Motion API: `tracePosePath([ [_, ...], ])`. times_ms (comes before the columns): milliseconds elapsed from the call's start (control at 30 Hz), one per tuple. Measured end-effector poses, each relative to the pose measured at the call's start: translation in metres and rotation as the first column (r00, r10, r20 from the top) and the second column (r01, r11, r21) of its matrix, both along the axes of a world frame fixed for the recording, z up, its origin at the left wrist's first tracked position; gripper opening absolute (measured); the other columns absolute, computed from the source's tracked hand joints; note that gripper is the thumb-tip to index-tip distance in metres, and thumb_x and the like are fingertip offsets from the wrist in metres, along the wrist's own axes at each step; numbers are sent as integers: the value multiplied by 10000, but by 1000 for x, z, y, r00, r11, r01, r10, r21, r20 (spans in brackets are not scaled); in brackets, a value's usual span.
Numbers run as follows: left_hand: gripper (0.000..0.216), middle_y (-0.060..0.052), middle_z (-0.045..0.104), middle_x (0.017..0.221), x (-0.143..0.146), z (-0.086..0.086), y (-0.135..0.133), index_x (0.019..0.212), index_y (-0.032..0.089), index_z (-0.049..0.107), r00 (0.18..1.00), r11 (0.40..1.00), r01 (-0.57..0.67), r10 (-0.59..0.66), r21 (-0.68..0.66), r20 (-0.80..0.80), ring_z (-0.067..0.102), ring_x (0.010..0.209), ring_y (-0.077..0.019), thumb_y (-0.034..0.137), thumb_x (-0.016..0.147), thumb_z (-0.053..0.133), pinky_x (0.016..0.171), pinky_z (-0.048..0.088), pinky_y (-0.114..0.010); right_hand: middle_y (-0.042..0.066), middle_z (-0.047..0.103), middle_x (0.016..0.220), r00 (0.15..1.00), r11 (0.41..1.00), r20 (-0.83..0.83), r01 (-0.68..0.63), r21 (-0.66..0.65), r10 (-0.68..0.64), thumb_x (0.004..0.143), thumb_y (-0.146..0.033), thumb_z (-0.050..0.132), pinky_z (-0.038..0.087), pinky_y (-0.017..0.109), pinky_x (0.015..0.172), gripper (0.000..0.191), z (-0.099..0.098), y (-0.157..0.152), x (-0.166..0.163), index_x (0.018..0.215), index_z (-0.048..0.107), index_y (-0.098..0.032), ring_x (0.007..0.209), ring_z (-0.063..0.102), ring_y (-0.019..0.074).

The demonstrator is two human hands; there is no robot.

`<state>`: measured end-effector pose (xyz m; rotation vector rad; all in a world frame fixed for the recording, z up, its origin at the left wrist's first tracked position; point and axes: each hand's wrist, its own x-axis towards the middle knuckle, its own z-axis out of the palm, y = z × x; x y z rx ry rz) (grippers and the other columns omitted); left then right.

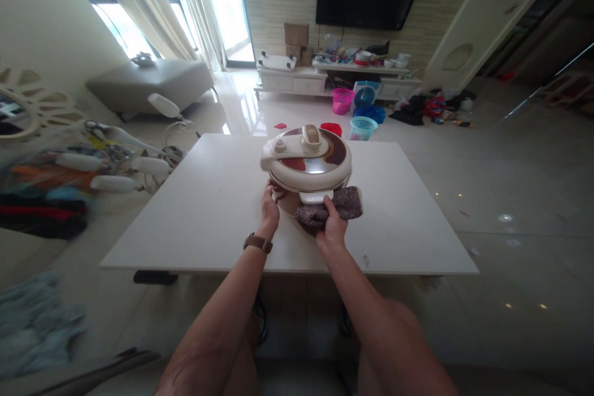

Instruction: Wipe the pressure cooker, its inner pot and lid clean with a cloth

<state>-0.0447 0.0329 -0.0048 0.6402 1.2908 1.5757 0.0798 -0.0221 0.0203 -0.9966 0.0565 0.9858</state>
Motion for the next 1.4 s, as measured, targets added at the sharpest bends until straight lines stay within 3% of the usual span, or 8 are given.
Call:
tracePosePath([
  [333, 313, -109, 721, 1251, 24, 10, -21, 1205, 218, 642, 996, 997, -76, 77, 17, -36, 673, 1204, -250, 293, 942, 489, 928, 546, -385, 85, 785, 1206, 992, 994, 67, -106, 28, 104, 602, -343, 954, 660, 371, 897, 649, -9, 0, 8, 1184, 734, -159, 1096, 749, 247],
  [567, 159, -89, 706, 997, 12, -2, -37, 936, 209, 591, 999, 947, 42, -31, -319, 41, 695, 847, -210, 352, 878, 552, 724, 506, -313, 55, 786, 1138, 996, 1000, 81, -24, 8, 23, 734, -403, 828, 662, 361, 848, 473, -3, 11, 58, 1133, 717, -177, 1017, 751, 218],
  [667, 369, -127, 724, 900, 25, -5, -55, 931, 173, 645, 902, 795, 424, -327, -434, 283, 693, 720, -226, 512, 925, 497, 688, 501, -329, 17, 779, 1120, 992, 998, 111, 51, 32, -54, 742, -345, 783, 640, 302, 866, 401, 0, 9, 75, 1105, 707, -192, 1001, 740, 177],
  [800, 755, -234, 768, 1058, 53, 1, -77, 1108, 84, 722, 508, 496, 838, -557, -227, 657, 746, 902, -312, 709, 959, 325, 821, 553, -409, -6, 774, 1016, 996, 1000, 83, 17, -26, -15, 735, -309, 730, 620, 266, 781, 310, -4, -13, 75, 1022, 698, -196, 898, 724, 160],
  [900, 693, -191, 771, 1170, 68, 7, -81, 1275, 101, 687, 348, 594, 805, -464, -6, 815, 740, 1032, -311, 655, 971, 404, 953, 558, -453, 13, 773, 991, 993, 996, 85, -80, -41, 83, 722, -324, 733, 610, 278, 756, 308, -9, -33, 64, 993, 699, -183, 879, 714, 176],
  [1000, 527, -155, 776, 1175, 73, 10, -75, 1299, 110, 675, 324, 712, 702, -346, 22, 881, 742, 1025, -285, 488, 949, 561, 944, 584, -425, 16, 772, 1028, 986, 991, 105, -130, -23, 132, 688, -309, 751, 588, 258, 763, 364, -10, -42, 52, 1026, 702, -184, 933, 711, 176],
  [1233, 239, -109, 783, 939, 41, 8, -71, 1007, 140, 709, 682, 888, 339, -4, -311, 732, 762, 816, -237, 227, 918, 505, 789, 637, -385, -30, 686, 888, 977, 976, 183, -72, -204, 111, 818, -504, 593, 475, 261, 641, 279, -12, -33, 53, 935, 617, -251, 809, 641, 157],
  [1400, 188, -94, 764, 925, -17, -1, -64, 924, 180, 688, 848, 933, -155, 295, -326, 441, 763, 884, -233, 242, 865, 520, 868, 634, -390, -31, 639, 824, 962, 975, 237, -84, -205, 132, 851, -501, 536, 428, 280, 657, 264, -13, -23, 60, 894, 578, -244, 752, 613, 150],
])
